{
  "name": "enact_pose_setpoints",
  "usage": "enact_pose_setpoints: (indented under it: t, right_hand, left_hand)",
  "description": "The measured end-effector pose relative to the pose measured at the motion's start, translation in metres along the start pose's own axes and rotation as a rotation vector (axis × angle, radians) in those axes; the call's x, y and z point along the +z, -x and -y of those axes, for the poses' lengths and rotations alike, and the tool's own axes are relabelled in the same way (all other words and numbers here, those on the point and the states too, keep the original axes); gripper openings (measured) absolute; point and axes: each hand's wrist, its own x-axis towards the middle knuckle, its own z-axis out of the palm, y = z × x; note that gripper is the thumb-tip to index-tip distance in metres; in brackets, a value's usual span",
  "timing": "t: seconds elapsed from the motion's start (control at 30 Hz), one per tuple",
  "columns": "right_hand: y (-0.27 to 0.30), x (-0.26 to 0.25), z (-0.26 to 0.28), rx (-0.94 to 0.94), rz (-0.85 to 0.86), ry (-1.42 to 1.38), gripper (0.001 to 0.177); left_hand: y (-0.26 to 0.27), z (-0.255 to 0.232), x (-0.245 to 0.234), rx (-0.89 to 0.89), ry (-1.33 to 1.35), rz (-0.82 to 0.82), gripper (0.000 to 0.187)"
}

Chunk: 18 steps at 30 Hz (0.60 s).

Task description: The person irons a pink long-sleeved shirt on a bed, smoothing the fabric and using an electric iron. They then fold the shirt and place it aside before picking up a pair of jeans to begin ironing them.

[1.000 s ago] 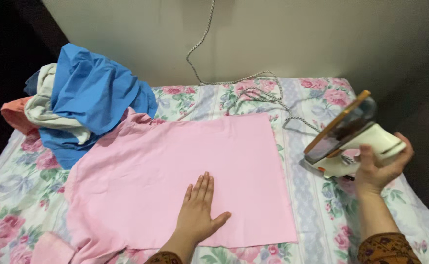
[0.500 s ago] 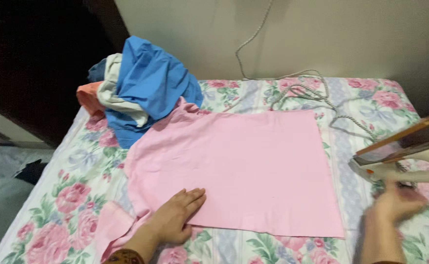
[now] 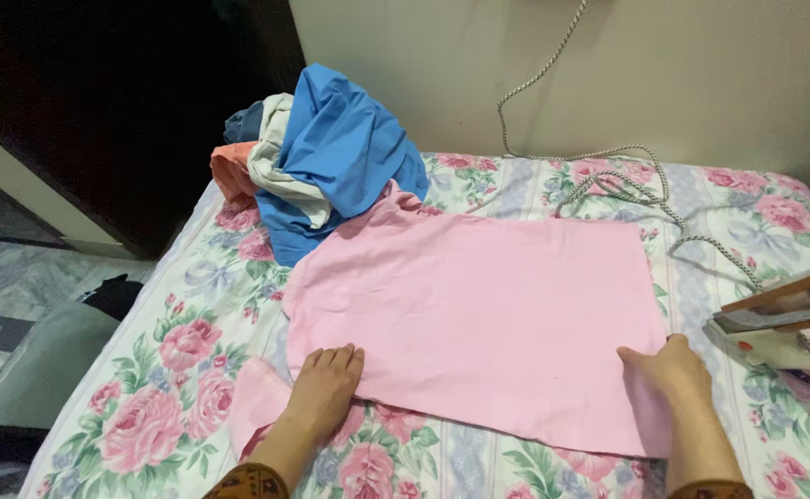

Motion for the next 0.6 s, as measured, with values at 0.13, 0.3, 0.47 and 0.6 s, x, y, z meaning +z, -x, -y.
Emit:
enact_pose_setpoints:
  t: [0.13,0.3,0.47,0.6]
  right_hand:
    - [0.002,0.023,-0.03,-0.225,-0.185,-0.205,0.078]
    - [-0.005,-0.004,-0.053,-0.377,-0.148,-0.252,0.029]
    - [-0.015,-0.022,-0.12,-0.365,-0.208,-0.012,0.024]
    - [0.014,-0.028,-0.157,-0.288,-0.192,0.11,0.027]
  left_hand:
    - [-0.008,0.007,-0.003,0.05,0.047,0.106,0.045]
    - [-0.015,-0.009,-0.003,0.222,0.032,0.04,0.047]
    - [-0.009,-0.067,-0.013,0.315,0.165,0.193,0.056]
    - [-0.001,-0.098,-0.037,0.302,0.315,0.24,0.041]
